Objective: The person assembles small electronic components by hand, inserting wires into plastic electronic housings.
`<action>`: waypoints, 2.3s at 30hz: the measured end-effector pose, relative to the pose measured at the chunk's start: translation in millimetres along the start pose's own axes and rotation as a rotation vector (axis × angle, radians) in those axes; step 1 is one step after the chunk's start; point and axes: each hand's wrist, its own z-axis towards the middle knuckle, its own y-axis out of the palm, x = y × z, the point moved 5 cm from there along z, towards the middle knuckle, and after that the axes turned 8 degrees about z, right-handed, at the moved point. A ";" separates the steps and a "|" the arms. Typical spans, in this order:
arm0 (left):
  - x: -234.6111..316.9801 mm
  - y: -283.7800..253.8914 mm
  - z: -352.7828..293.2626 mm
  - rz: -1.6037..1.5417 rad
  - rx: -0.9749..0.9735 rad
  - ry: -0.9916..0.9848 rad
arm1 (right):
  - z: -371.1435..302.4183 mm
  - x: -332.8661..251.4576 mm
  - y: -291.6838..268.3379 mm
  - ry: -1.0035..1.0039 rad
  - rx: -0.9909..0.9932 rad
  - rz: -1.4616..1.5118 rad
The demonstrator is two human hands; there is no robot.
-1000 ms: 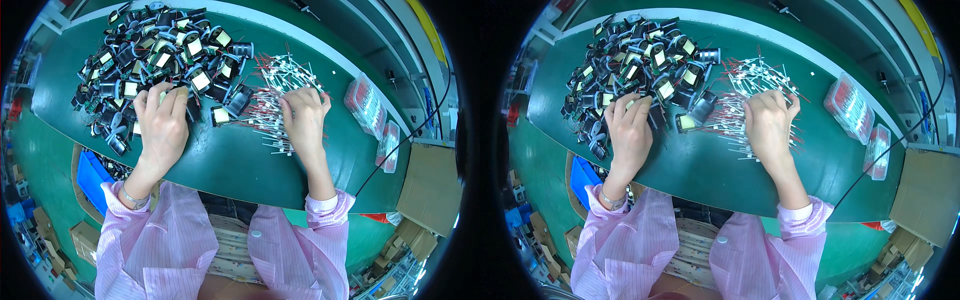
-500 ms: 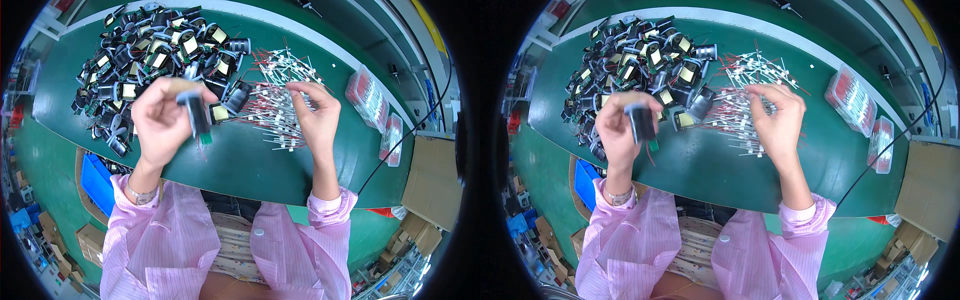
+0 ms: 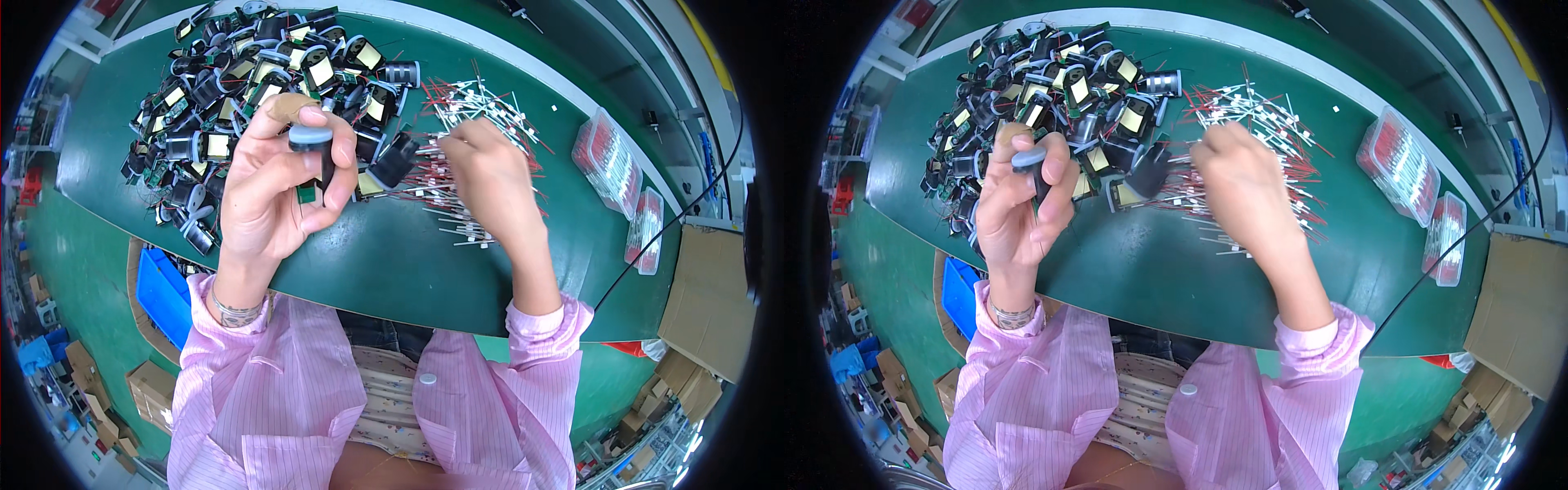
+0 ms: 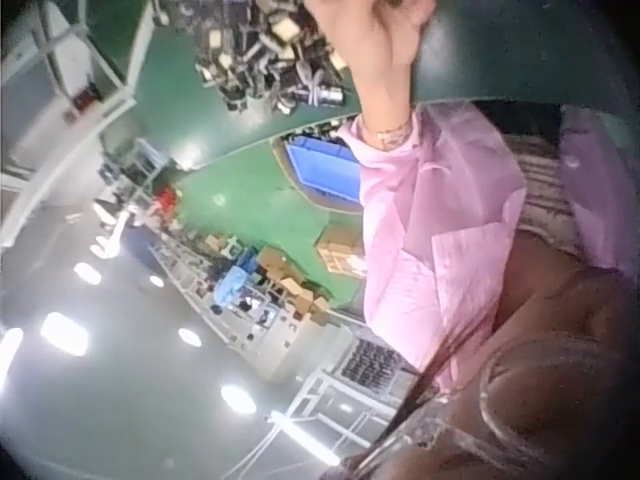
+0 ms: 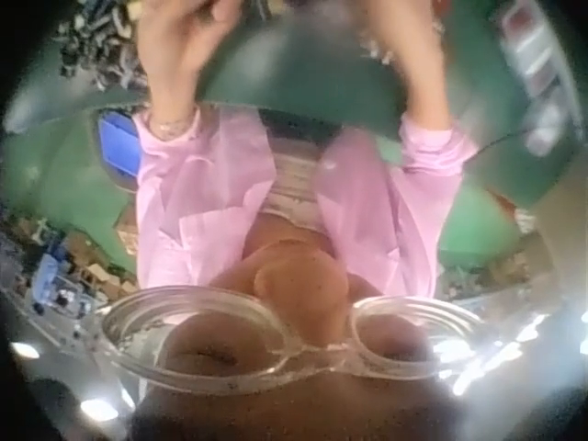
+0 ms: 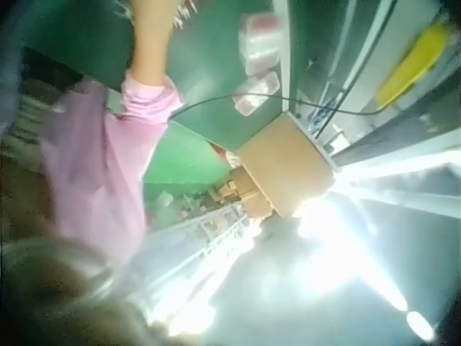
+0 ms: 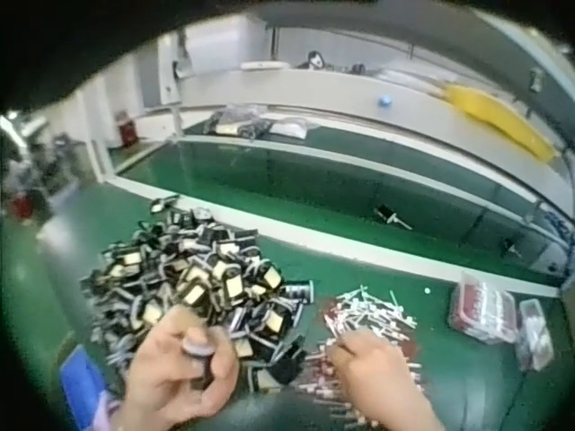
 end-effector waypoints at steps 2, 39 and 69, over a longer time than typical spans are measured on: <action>3.4 6.2 0.1 0.147 0.002 0.041 | -4.2 2.4 -18.8 0.023 0.069 0.037; -36.9 19.5 -0.2 1.118 -0.085 -0.093 | -51.7 -24.8 -1.8 0.551 0.487 1.885; -48.9 30.3 -4.0 1.214 -0.379 0.336 | -46.9 -46.8 -40.0 0.291 0.548 0.976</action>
